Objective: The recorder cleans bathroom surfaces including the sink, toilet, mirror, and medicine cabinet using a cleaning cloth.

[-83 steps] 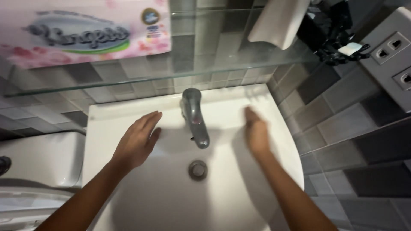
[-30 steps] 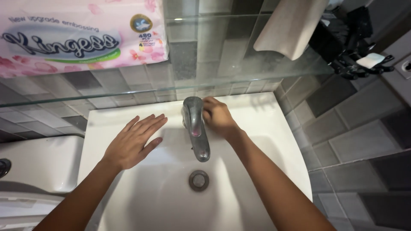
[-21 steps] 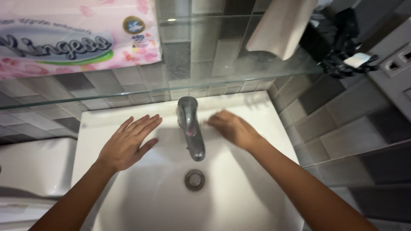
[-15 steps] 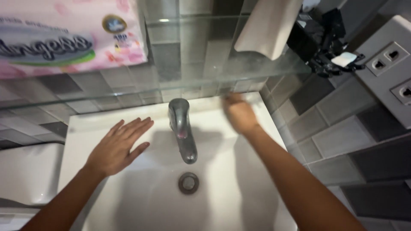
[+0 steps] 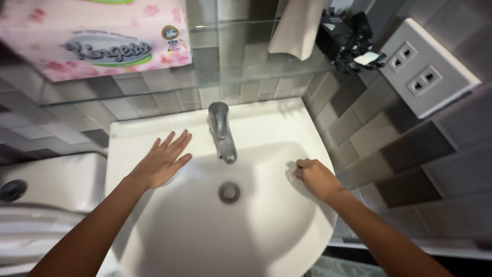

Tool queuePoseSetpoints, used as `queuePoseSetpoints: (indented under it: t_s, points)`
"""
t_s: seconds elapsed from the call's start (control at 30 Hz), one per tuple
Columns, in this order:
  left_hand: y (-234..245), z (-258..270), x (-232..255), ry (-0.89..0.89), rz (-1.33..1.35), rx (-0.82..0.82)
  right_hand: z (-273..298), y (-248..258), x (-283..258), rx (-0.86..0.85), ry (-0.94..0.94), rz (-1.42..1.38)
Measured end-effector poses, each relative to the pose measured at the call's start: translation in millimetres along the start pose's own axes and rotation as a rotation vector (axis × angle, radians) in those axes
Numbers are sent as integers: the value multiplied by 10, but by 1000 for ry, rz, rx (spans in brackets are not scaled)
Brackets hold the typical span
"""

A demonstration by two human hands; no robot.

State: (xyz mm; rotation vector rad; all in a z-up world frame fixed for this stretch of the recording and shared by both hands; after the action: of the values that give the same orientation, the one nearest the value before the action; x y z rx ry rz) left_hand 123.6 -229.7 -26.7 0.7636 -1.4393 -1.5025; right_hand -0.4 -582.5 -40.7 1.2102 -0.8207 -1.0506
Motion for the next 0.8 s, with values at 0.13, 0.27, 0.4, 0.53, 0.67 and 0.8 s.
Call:
queuePoseSetpoints:
  t_s: [0.13,0.27,0.4,0.53,0.67,0.8]
  points:
    - [277,382,167,44,134,-136,132,-544,-260,-142,-88,-12]
    - [549,952,220,152,261,-133,452,-630,-1079,-429,10,-638]
    - [843,1420,241,197,180,-83,248,-1045,-753,-421,126,-497]
    - [1166,1740,378,184,209,6,-13,-1332,-466,-323,154,-241]
    - [1375,1959,516,210,185,46,60,-1287,-1405,-448,286,-373]
    - [1542,2084,537,107,146,139,288,-661,-2358,-588,310,-952]
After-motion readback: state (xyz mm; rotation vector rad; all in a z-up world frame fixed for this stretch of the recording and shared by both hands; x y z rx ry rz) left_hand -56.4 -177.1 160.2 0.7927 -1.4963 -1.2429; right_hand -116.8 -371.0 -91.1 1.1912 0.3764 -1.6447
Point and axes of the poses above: each hand's wrist, its own z-axis away from the middle knuckle, its own y-axis out of the back of the hand, x = y × z, the point moved 10 cm from there along -z, towards the middle knuckle, and after that the axes turned 11 degrees about y, right-handed, at the moved point
